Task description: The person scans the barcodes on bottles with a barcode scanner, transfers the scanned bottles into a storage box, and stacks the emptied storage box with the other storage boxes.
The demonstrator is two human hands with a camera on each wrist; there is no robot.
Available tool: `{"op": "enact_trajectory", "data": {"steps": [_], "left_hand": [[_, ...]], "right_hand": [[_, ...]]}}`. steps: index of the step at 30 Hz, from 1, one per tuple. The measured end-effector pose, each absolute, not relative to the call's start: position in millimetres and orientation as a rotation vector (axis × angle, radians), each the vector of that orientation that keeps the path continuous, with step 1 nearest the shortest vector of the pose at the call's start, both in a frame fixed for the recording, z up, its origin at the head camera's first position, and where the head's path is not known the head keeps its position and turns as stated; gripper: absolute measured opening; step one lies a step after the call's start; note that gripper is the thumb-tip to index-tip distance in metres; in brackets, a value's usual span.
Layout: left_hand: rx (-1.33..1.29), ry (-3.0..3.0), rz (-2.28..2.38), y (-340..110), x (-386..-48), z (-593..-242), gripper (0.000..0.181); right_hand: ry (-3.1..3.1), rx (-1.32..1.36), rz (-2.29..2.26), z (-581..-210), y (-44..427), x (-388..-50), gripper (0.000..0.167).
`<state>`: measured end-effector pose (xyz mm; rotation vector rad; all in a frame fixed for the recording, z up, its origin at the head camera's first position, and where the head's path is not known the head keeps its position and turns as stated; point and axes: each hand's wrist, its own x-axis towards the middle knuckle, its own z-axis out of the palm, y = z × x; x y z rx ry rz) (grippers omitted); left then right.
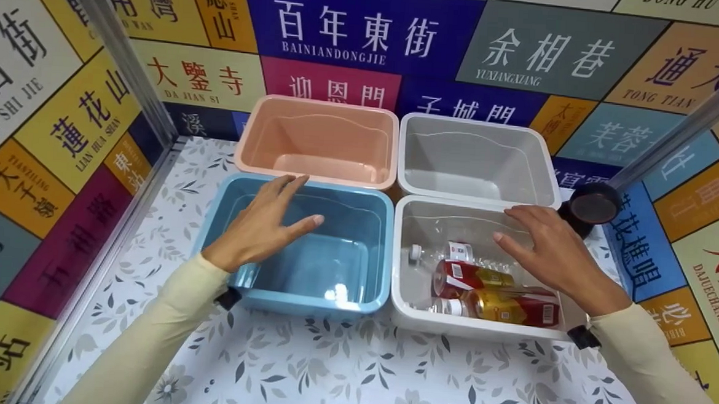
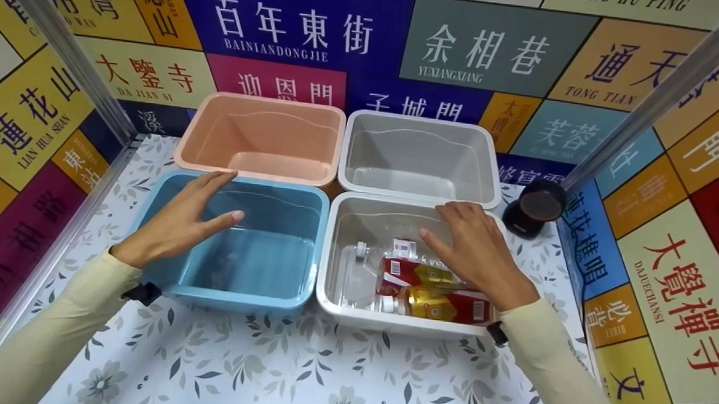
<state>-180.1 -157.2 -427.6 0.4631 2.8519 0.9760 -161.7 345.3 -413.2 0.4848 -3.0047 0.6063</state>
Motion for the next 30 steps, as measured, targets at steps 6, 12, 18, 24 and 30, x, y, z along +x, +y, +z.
{"op": "enact_trajectory", "data": {"steps": [6, 12, 18, 24, 30], "left_hand": [[0.462, 2.773, 1.039, -169, -184, -429, 0.085], [0.482, 2.781, 1.074, -180, -184, -434, 0.082], [0.542, 2.781, 1.148, -192, -182, -441, 0.077], [0.543, 2.771, 1.207, -200, -180, -449, 0.078], [0.545, 2.800, 1.263, -207, -177, -456, 0.080]], "right_hand": [[-3.032, 0.467, 0.606, -412, 345, -161, 0.066], [-3.036, 0.458, 0.616, -412, 344, -160, 0.065], [-3.024, 0.460, 0.647, -414, 345, -157, 0.065], [-3.032, 0.481, 0.640, -416, 347, -157, 0.065], [-3.014, 0.548, 0.622, -418, 349, -157, 0.060]]}}
